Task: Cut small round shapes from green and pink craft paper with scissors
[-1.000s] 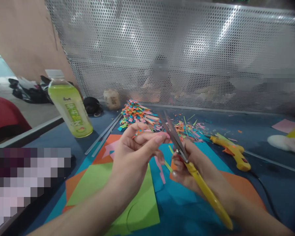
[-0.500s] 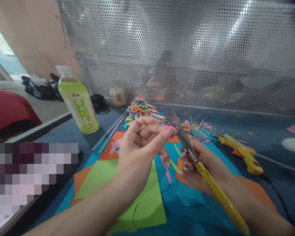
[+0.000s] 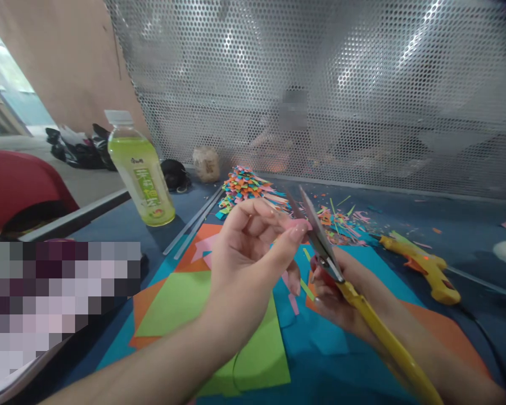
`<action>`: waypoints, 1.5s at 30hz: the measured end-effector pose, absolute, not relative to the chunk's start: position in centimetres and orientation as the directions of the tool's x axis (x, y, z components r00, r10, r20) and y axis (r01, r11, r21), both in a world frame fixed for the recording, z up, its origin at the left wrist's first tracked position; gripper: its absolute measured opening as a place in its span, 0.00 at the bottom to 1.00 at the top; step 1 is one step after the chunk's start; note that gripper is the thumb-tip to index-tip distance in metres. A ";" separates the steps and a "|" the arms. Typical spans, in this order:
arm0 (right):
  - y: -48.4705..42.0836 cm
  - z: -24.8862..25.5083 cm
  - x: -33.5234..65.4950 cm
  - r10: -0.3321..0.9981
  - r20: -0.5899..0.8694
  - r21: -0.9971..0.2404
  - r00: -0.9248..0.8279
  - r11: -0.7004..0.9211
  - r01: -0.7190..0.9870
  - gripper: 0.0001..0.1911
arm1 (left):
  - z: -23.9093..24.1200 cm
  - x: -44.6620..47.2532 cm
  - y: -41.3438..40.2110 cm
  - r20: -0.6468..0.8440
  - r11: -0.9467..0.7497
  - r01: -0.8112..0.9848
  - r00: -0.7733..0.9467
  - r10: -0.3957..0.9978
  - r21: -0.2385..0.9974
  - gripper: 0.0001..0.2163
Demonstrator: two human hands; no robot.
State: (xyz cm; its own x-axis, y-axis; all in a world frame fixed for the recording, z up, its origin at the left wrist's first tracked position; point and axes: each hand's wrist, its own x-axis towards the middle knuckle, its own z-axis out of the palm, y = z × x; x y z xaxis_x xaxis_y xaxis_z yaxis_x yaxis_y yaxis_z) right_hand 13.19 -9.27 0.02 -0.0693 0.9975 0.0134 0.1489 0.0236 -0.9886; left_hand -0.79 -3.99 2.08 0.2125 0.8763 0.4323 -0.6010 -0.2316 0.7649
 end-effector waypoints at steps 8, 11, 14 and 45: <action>-9.2 0.6 12.9 0.990 -0.022 -0.998 -0.140 -0.013 0.065 0.17 | 2.2 -0.5 -4.1 0.438 -0.268 -0.579 0.175 0.882 0.770 0.07; -9.2 0.5 12.9 0.989 -0.027 -0.998 -0.147 -0.019 0.052 0.17 | 2.1 -0.5 -4.1 0.439 -0.277 -0.575 0.161 0.884 0.770 0.08; -9.2 0.3 12.9 0.989 -0.025 -0.999 -0.145 -0.020 0.035 0.18 | 2.0 -0.5 -4.1 0.449 -0.291 -0.564 0.160 0.879 0.772 0.08; -9.5 0.0 12.9 0.992 -0.027 -0.993 -0.119 -0.013 0.120 0.18 | 1.8 -0.5 -4.4 0.484 -0.365 -0.501 0.128 0.866 0.785 0.07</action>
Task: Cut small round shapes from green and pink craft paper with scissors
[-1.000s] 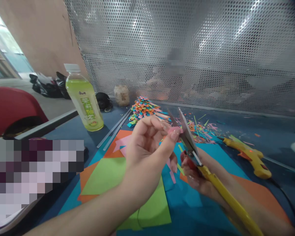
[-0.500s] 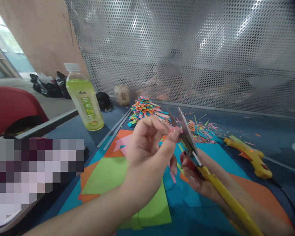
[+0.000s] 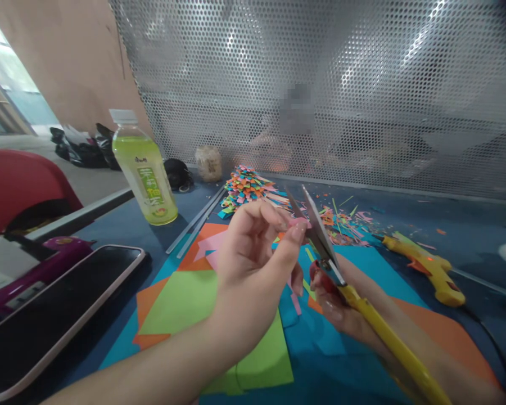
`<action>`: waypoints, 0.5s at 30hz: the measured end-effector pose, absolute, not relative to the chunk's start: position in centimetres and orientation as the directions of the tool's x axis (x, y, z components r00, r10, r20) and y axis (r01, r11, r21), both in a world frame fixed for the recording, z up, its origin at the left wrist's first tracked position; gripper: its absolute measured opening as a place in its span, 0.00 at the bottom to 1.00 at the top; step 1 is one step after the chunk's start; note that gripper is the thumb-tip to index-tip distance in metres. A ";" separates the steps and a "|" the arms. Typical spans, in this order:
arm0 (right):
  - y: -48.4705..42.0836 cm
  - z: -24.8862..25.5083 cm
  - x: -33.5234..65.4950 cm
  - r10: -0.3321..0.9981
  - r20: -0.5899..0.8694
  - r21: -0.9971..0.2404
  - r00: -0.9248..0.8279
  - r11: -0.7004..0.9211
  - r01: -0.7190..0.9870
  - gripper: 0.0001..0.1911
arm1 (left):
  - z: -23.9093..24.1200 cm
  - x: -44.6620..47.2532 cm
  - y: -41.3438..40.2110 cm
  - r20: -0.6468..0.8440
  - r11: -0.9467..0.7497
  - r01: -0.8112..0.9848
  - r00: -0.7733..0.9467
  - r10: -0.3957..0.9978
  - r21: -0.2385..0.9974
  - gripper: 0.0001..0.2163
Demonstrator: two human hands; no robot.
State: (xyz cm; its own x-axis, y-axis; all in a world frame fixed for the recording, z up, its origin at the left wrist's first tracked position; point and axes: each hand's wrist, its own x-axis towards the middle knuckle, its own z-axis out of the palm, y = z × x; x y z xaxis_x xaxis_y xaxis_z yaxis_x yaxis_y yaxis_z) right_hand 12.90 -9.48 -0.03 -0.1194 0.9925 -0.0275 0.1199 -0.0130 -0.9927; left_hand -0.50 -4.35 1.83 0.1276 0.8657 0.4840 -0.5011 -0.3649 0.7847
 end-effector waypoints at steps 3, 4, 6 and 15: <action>-9.4 -0.3 12.9 0.994 -0.007 -0.993 -0.113 0.006 0.116 0.18 | 1.8 -0.5 -4.3 0.485 -0.365 -0.505 0.126 0.865 0.782 0.07; -9.3 -0.4 12.9 0.994 0.000 -0.994 -0.109 0.012 0.110 0.18 | 1.8 -0.5 -4.4 0.485 -0.365 -0.506 0.125 0.866 0.781 0.07; -9.3 -0.4 12.8 0.994 0.004 -0.995 -0.105 0.015 0.102 0.17 | 1.8 -0.4 -4.3 0.485 -0.367 -0.508 0.119 0.866 0.779 0.07; -9.6 0.1 13.0 0.996 0.009 -0.995 -0.090 0.018 0.102 0.18 | 1.9 -0.4 -4.3 0.483 -0.368 -0.501 0.119 0.867 0.783 0.07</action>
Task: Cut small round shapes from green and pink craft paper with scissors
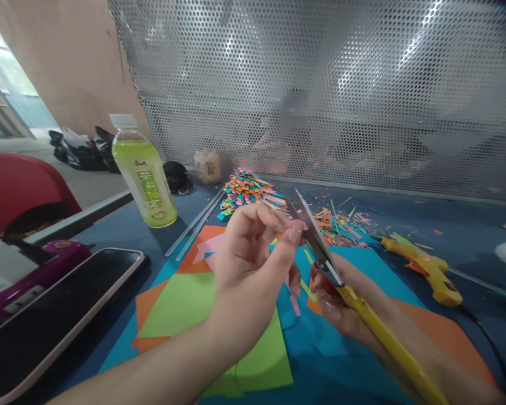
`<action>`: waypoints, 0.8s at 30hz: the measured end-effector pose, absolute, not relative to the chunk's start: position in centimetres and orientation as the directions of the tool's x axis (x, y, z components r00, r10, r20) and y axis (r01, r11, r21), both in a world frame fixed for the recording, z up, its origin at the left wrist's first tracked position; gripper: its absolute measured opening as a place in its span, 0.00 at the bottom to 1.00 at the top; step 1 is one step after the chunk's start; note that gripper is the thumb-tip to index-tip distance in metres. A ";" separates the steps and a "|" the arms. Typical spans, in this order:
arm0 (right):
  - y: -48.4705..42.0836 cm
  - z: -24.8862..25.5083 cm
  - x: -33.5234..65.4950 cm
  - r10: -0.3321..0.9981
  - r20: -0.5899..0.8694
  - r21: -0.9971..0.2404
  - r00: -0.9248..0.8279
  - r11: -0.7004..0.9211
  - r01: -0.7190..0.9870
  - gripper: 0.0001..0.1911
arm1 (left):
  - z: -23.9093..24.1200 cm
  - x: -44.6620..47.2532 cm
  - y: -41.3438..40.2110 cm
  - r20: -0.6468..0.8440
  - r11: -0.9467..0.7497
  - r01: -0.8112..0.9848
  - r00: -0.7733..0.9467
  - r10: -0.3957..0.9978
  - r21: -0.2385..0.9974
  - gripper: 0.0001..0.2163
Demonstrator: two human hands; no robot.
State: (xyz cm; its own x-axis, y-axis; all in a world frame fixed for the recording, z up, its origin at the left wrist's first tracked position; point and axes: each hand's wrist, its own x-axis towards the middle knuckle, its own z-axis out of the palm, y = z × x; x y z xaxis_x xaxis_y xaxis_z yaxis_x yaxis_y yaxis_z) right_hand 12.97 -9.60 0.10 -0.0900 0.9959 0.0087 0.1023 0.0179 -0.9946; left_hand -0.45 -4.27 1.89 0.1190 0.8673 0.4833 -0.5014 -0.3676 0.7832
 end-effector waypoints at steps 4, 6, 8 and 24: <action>-9.5 0.0 12.9 0.997 0.007 -0.994 -0.081 0.016 0.112 0.17 | 2.0 -0.5 -4.3 0.483 -0.361 -0.518 0.119 0.868 0.776 0.08; -9.4 -0.1 12.9 0.997 0.009 -0.992 -0.075 0.018 0.121 0.17 | 2.0 -0.5 -4.3 0.479 -0.359 -0.520 0.114 0.870 0.775 0.08; -9.4 -0.1 12.9 0.997 0.005 -0.991 -0.074 0.015 0.131 0.17 | 2.0 -0.5 -4.3 0.475 -0.359 -0.517 0.108 0.873 0.777 0.08; -6.2 -3.9 14.7 0.985 -0.097 -0.992 -0.146 -0.083 0.098 0.19 | 1.9 -0.7 -3.9 0.487 -0.353 -0.531 0.132 0.863 0.770 0.08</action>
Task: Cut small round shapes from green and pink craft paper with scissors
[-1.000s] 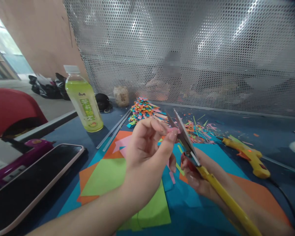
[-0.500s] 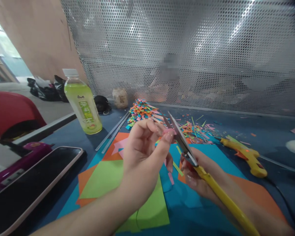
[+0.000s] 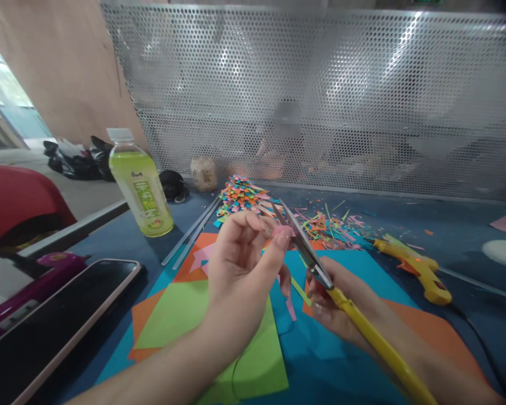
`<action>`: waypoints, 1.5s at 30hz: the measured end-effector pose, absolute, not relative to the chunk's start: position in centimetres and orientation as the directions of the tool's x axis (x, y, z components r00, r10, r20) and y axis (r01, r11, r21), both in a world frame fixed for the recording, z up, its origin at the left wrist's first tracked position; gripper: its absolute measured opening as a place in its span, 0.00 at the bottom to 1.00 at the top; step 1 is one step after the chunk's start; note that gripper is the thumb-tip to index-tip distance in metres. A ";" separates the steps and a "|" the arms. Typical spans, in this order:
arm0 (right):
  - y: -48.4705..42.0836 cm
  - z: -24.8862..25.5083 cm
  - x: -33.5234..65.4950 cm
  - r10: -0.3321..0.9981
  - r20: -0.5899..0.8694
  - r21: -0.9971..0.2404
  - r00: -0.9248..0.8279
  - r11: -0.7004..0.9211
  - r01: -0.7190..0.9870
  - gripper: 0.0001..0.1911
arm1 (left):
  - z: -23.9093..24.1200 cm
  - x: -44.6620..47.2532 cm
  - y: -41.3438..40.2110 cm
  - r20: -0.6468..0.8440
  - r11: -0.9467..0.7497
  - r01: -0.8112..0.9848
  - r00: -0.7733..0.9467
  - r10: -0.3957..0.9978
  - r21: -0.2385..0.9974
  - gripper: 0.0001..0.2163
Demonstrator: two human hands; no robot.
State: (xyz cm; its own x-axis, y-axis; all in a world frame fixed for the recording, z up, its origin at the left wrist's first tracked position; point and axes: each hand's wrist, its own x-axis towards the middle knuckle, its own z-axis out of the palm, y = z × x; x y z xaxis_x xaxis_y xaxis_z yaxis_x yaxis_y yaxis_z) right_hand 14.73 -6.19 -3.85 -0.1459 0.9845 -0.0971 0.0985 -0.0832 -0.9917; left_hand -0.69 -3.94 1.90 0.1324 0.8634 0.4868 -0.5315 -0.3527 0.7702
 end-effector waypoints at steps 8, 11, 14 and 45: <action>-6.7 -3.6 14.4 0.985 -0.094 -0.994 -0.142 -0.084 0.075 0.19 | 1.7 -0.6 -3.7 0.492 -0.366 -0.531 0.113 0.863 0.764 0.08; -6.6 -3.7 14.4 0.986 -0.093 -0.992 -0.142 -0.080 0.097 0.19 | 1.7 -0.6 -3.5 0.504 -0.371 -0.546 0.112 0.856 0.751 0.08; -6.5 -3.7 14.2 0.989 -0.057 -0.993 -0.134 -0.042 0.114 0.19 | 1.7 -0.6 -3.5 0.510 -0.373 -0.559 0.107 0.853 0.741 0.08; -7.2 -0.2 14.2 0.974 0.135 -0.970 0.182 0.092 0.226 0.17 | 2.1 -0.9 -3.0 0.385 -0.267 -0.562 0.101 0.917 0.783 0.08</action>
State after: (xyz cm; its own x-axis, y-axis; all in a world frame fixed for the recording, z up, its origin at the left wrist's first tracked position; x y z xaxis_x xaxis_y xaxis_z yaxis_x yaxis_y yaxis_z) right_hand 14.17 -7.16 -0.20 0.1815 0.9741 0.1348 0.2258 0.0921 -0.9698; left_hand -0.90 -2.99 2.11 0.1006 0.9175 0.3848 -0.5616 -0.2669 0.7832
